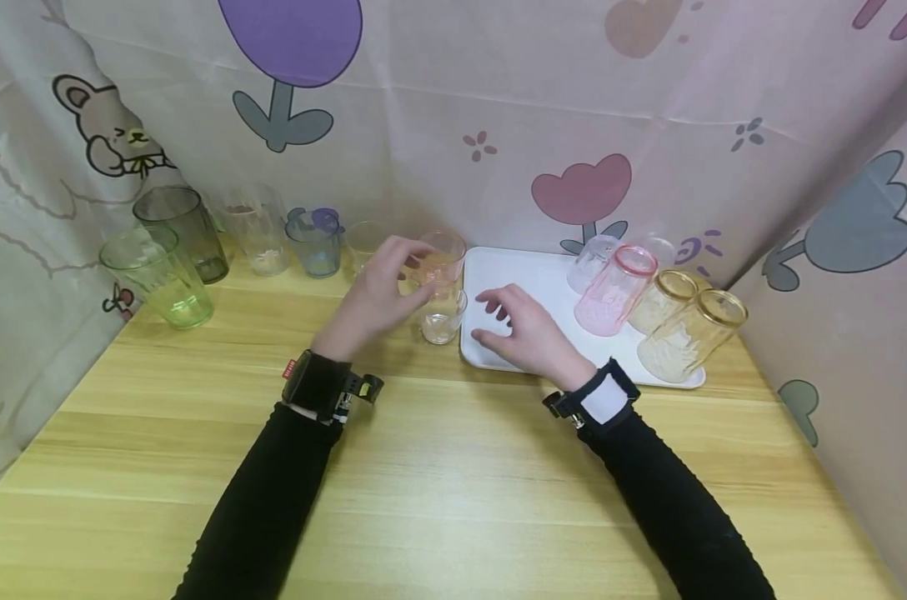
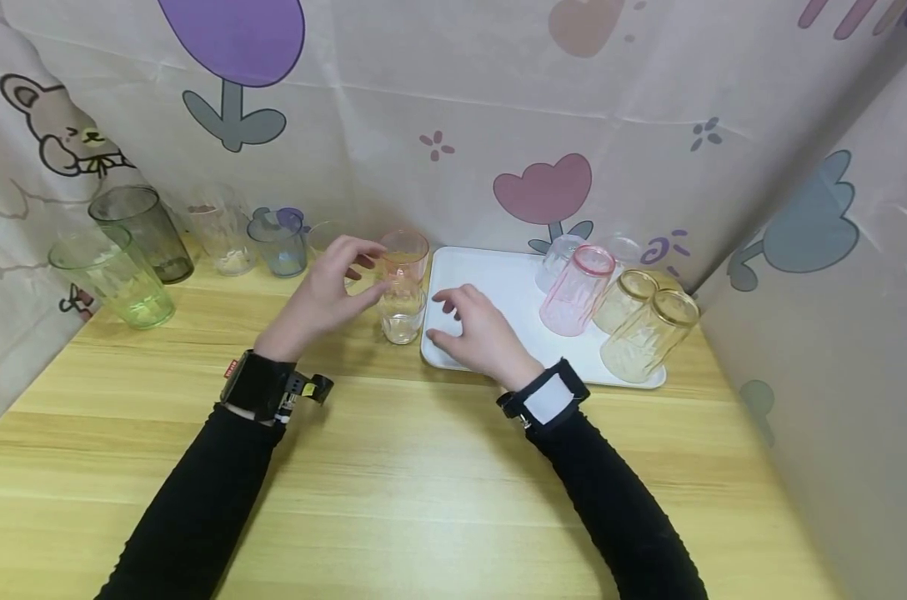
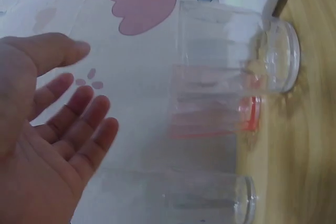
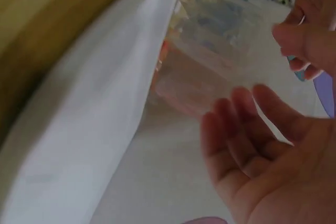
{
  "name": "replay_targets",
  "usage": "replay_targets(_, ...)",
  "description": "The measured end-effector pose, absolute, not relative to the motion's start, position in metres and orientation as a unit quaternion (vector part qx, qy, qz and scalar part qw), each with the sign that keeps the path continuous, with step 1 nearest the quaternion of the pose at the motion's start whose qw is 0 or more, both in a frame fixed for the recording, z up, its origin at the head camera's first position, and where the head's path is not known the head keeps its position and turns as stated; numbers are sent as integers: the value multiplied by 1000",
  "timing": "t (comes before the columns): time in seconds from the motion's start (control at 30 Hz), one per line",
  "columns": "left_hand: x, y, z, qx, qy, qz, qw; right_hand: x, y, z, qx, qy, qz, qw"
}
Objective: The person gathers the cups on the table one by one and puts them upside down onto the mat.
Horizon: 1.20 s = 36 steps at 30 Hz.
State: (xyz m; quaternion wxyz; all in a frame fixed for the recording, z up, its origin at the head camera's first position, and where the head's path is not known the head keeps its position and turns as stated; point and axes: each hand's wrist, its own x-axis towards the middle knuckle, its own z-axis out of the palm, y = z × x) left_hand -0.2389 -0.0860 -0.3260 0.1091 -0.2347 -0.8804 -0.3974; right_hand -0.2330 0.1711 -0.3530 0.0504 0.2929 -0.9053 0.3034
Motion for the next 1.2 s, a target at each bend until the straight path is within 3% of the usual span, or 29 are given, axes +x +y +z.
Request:
replay_targets(0.27,-247,-89,-338,-178,-888,-423,-5,-229,162,-366,306,-925,219,-57)
replay_targets(0.57,-256,-92,-359,-168,-889,-419,-75,-228,160,-374,315,-930,173,-85)
replay_targets(0.87,-257,-86,-372,-174,-878,-437,-89,-230,159,-377,316,-932,159,-80)
replay_targets(1.2,-259,-80,-381,-184,-870,-452,-70,-232,158,-379,308,-935,157,-83)
